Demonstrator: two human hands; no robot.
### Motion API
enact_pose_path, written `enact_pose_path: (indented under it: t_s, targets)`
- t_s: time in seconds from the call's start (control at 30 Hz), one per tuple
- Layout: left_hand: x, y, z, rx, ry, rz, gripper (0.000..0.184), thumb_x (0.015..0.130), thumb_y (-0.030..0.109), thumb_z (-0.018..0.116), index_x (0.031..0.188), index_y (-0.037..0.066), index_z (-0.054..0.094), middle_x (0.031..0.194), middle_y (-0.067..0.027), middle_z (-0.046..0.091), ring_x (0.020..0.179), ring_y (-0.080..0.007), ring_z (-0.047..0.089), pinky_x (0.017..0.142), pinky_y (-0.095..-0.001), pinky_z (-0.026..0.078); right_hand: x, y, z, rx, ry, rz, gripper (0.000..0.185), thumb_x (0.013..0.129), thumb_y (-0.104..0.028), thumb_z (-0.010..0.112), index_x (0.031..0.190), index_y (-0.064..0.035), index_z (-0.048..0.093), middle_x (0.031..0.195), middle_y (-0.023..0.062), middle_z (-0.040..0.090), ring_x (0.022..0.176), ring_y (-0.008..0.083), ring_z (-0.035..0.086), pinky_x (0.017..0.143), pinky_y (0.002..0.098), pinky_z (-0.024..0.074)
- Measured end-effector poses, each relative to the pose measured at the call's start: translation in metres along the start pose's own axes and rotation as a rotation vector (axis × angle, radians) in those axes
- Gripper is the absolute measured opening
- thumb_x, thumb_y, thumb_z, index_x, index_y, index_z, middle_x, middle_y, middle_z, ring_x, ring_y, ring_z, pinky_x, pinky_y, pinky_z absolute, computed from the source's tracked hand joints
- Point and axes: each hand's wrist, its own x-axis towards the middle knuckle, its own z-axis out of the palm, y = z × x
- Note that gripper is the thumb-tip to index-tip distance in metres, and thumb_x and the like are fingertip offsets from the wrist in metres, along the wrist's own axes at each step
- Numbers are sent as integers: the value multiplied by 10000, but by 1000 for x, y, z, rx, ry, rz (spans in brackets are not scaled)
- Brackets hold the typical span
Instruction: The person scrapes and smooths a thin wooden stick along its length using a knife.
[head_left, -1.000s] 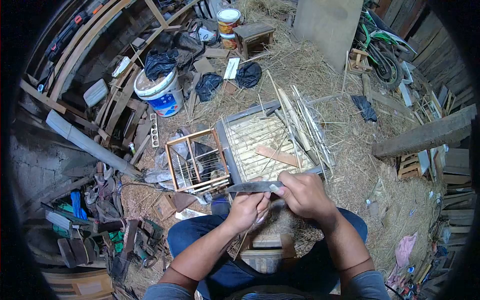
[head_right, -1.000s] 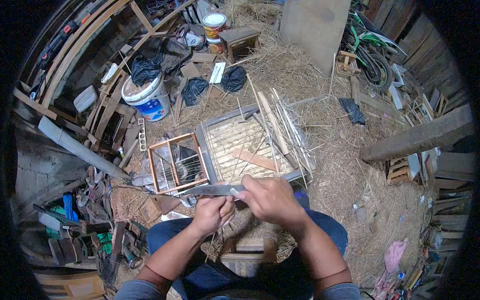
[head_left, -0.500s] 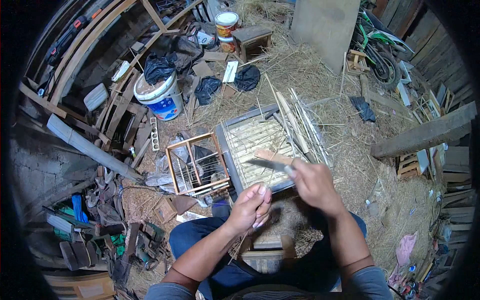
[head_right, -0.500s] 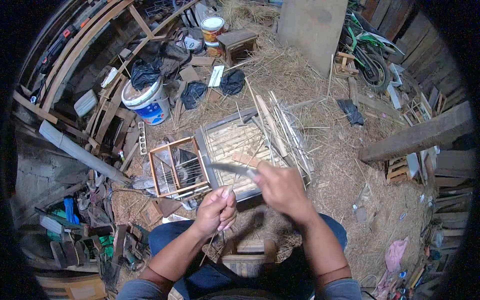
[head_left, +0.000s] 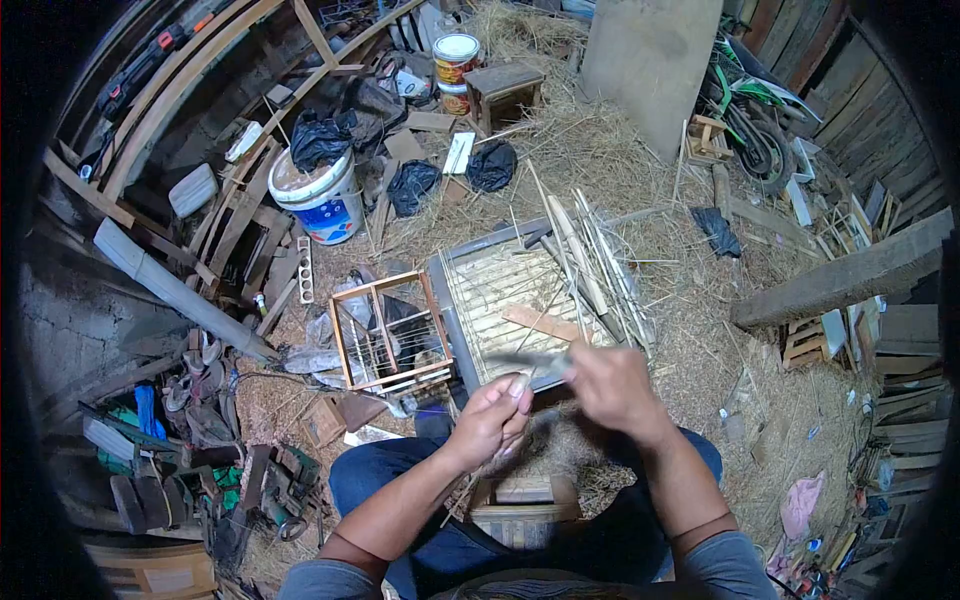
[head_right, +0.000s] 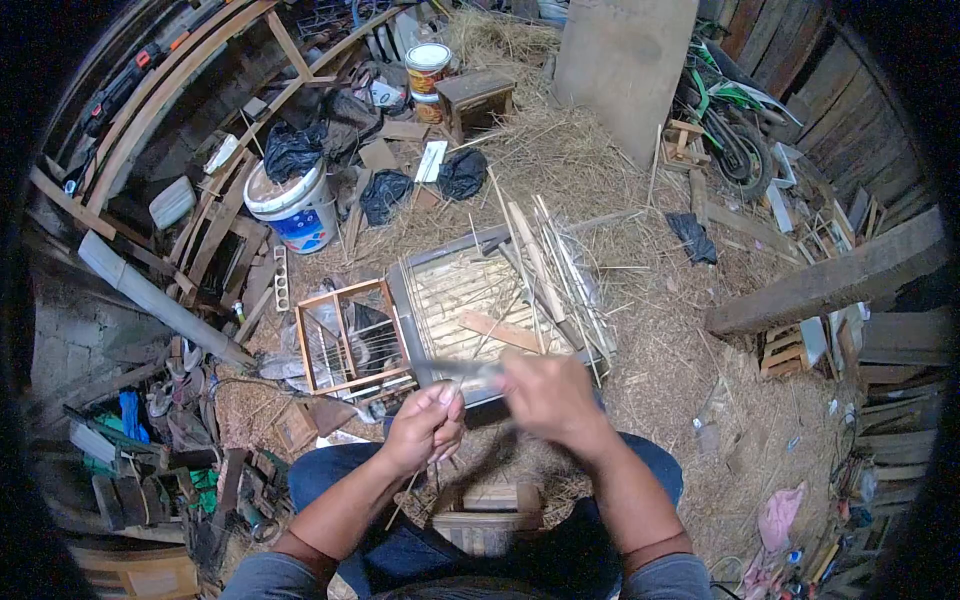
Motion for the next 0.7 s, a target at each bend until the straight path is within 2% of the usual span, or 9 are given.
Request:
enact_pose_path:
  t_s: [0.03, 0.07, 0.17, 0.2, 0.3, 0.37, 0.47, 0.6, 0.7]
  targets:
    - [-3, 1, 2, 0, 1, 1, 286, 1063, 319, 442, 903, 85, 477, 549, 25, 364, 384, -97, 327, 400, -254, 323, 1, 4, -1, -20, 14, 111, 249, 954, -269, 601, 800, -81, 543, 575, 150, 563, 526, 365, 605, 475, 465, 438]
    - [-4, 1, 4, -18, -2, -6, 285, 1064, 320, 440, 900, 88, 473, 548, 25, 363, 381, -95, 322, 397, -252, 320, 2, 7, -1, -7, 110, 40, 255, 960, -275, 599, 799, -84, 543, 552, 140, 541, 504, 354, 596, 457, 457, 433]
    - [-5, -7, 2, -19, 16, -29, 282, 1065, 322, 439, 896, 96, 464, 548, 25, 365, 378, -91, 315, 392, -247, 312, -6, -10, 9, -29, -5, -145, 298, 984, -331, 576, 814, -89, 543, 537, 119, 564, 470, 329, 608, 433, 442, 449]
    - [-6, -7, 2, 0, 45, -55, 280, 1065, 323, 440, 895, 101, 459, 548, 24, 367, 378, -88, 315, 390, -245, 308, -6, -12, 16, 20, 67, -202, 308, 981, -330, 580, 795, -89, 534, 525, 115, 549, 462, 318, 601, 429, 445, 446]
    - [-5, -2, 1, -5, 7, 15, 246, 1064, 288, 440, 906, 102, 471, 553, 24, 369, 384, -94, 322, 389, -246, 304, -1, -2, 4, -23, -6, 39, 302, 960, -327, 604, 793, -87, 525, 540, 123, 556, 485, 331, 609, 443, 457, 447]
    - [-6, -4, 1, -27, -8, 27, 245, 1063, 278, 440, 906, 95, 481, 560, 24, 378, 405, -94, 331, 394, -244, 294, -1, -4, 4, 0, 89, -17, 287, 961, -320, 602, 803, -91, 533, 542, 133, 558, 500, 336, 617, 445, 454, 453]
    - [-9, -7, 6, 241, 142, 31, 307, 1062, 343, 458, 888, 93, 499, 575, 19, 422, 452, -72, 349, 416, -235, 279, -10, -21, 9, 29, -37, -133, 258, 969, -296, 583, 829, -82, 549, 582, 155, 590, 541, 359, 633, 468, 463, 470]
    - [-1, -7, -6, 260, 89, 97, 296, 1072, 338, 440, 916, 101, 527, 583, 28, 432, 451, -74, 357, 417, -229, 277, -2, -5, 10, -25, -18, -44, 279, 962, -333, 583, 848, -82, 541, 606, 153, 607, 557, 365, 639, 471, 464, 465]
    - [-1, -17, -5, 274, 67, 147, 301, 1073, 338, 445, 899, 103, 513, 567, 29, 424, 436, -68, 341, 404, -234, 268, -9, -14, 14, 1, -35, -114, 266, 973, -321, 569, 858, -81, 546, 617, 149, 615, 560, 364, 639, 471, 472, 463]
